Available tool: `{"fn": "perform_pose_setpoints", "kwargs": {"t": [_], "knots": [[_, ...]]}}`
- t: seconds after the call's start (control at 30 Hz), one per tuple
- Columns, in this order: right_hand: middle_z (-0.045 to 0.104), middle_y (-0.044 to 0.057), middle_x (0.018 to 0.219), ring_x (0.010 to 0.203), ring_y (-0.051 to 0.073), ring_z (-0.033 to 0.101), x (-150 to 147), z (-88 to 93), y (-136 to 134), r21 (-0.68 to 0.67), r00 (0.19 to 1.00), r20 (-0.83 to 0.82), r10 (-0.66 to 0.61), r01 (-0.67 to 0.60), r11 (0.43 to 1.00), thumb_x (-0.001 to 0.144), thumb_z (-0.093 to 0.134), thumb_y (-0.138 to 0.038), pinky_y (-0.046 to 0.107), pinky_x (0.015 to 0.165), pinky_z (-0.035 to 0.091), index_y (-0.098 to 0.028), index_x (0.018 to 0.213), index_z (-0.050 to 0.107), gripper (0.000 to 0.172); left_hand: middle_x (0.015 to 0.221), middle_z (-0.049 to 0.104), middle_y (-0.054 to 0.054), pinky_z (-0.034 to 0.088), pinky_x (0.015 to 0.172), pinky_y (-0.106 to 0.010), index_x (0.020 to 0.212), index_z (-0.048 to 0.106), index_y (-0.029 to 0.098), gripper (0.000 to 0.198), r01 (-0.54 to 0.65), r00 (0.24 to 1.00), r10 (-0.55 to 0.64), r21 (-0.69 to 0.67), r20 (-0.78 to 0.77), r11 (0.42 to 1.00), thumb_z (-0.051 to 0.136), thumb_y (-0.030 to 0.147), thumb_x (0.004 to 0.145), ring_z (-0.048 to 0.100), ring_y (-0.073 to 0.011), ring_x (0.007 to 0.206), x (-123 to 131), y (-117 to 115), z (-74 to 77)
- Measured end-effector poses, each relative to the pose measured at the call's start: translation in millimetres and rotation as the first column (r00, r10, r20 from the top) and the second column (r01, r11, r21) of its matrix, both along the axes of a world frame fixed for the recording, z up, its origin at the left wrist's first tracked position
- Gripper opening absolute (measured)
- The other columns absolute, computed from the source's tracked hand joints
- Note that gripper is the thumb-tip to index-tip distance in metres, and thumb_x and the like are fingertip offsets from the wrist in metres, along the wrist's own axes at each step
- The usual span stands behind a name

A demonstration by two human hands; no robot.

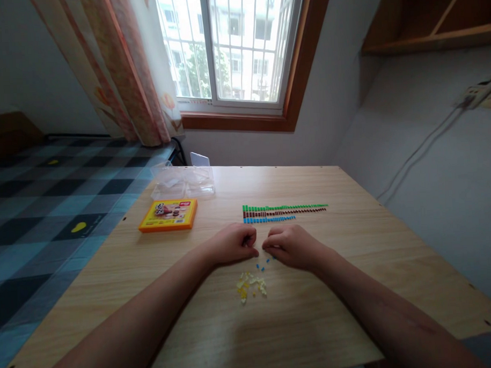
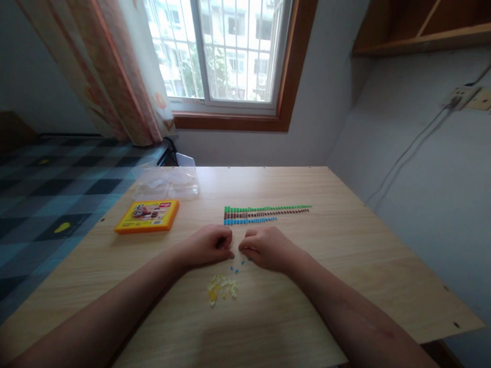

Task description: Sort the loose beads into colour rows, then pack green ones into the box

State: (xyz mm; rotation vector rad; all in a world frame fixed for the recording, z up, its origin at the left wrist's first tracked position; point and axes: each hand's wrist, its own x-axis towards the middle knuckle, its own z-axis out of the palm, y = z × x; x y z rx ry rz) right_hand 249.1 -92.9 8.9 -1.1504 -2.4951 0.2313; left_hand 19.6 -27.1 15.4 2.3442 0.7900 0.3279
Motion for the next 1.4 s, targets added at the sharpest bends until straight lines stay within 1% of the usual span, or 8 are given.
{"fn": "perform_pose_setpoints", "kwargs": {"t": [0.17,0.43,0.5,0.63,0.83,1.0,1.23,1.4], "knots": [[0.073,0.002,0.085,0.078,0.015,0.063,8.5,-2.1,4.0,0.000,0.998,-0.027,-0.051,0.051,0.999,0.090,0.062,-0.016,0.025,0.072,0.042,-0.021,0.085,0.074,0.015,0.065,0.051,0.005,0.027,0.058,-0.025,0.066,0.051,0.018,0.018,0.020,0.999,-0.018,0.035,-0.039,0.999,0.068,0.022,0.069,0.042,-0.0117,0.063,0.4,0.5,-0.4],[0.073,0.002,0.083,0.076,0.015,0.064,14.7,-8.6,10.6,-0.021,0.989,-0.075,-0.129,0.128,0.992,0.086,0.062,-0.012,0.025,0.073,0.044,-0.021,0.086,0.074,0.015,0.071,0.058,0.002,0.036,0.061,-0.024,0.073,0.060,0.018,0.004,-0.033,0.999,0.030,0.073,0.040,0.997,0.061,0.019,0.077,0.049,-0.0126,0.066,0.0,4.2,-7.2],[0.075,0.002,0.087,0.079,0.015,0.065,15.1,-13.2,13.9,-0.017,0.986,-0.102,-0.135,0.134,0.991,0.087,0.062,-0.013,0.025,0.075,0.046,-0.022,0.090,0.076,0.016,0.074,0.061,0.000,0.038,0.064,-0.025,0.077,0.064,0.018,0.005,-0.047,0.997,0.041,0.097,0.067,0.994,0.059,0.018,0.079,0.052,-0.0135,0.069,1.6,2.8,-7.9],[0.075,0.003,0.094,0.083,0.016,0.067,12.5,-23.8,19.4,0.014,0.969,-0.180,-0.171,0.176,0.984,0.089,0.060,-0.014,0.026,0.076,0.047,-0.023,0.100,0.076,0.022,0.081,0.067,-0.002,0.042,0.069,-0.025,0.082,0.067,0.017,0.012,-0.103,0.985,0.086,0.112,0.152,0.988,0.055,0.015,0.082,0.056,-0.0145,0.075,4.7,0.9,-9.5],[0.070,0.001,0.076,0.067,0.013,0.060,8.3,-28.6,17.4,0.029,0.936,-0.265,-0.234,0.250,0.968,0.086,0.063,-0.015,0.024,0.065,0.042,-0.020,0.088,0.073,0.012,0.071,0.063,-0.001,0.039,0.064,-0.025,0.077,0.067,0.016,0.018,-0.241,0.953,0.217,0.097,0.212,0.966,0.057,0.028,0.087,0.052,-0.0139,0.067,9.4,1.1,-13.1],[0.068,0.000,0.071,0.066,0.013,0.060,9.8,-27.5,13.9,0.034,0.949,-0.245,-0.197,0.211,0.977,0.087,0.067,-0.022,0.024,0.065,0.041,-0.021,0.084,0.073,0.007,0.063,0.058,0.001,0.035,0.061,-0.026,0.069,0.064,0.016,0.029,-0.244,0.958,0.225,0.089,0.179,0.966,0.057,0.038,0.087,0.049,-0.0137,0.063,9.3,-0.4,-12.7],[0.069,0.001,0.075,0.070,0.014,0.061,9.5,-26.7,8.7,0.068,0.965,-0.173,-0.198,0.212,0.975,0.089,0.066,-0.021,0.025,0.067,0.041,-0.021,0.084,0.074,0.009,0.068,0.061,-0.001,0.038,0.063,-0.027,0.074,0.066,0.016,0.031,-0.230,0.959,0.229,-0.013,0.165,0.973,0.055,0.042,0.086,0.051,-0.0157,0.068,2.0,0.0,-11.9],[0.072,0.002,0.077,0.069,0.015,0.062,35.6,-18.3,5.8,0.025,0.962,-0.105,-0.250,0.254,0.967,0.089,0.062,-0.020,0.025,0.067,0.041,-0.021,0.085,0.075,0.014,0.072,0.062,-0.002,0.040,0.066,-0.028,0.075,0.065,0.016,0.031,-0.235,0.949,0.234,-0.016,0.211,0.972,0.054,0.042,0.087,0.053,-0.0164,0.070,-1.9,-3.0,-10.0]]}}
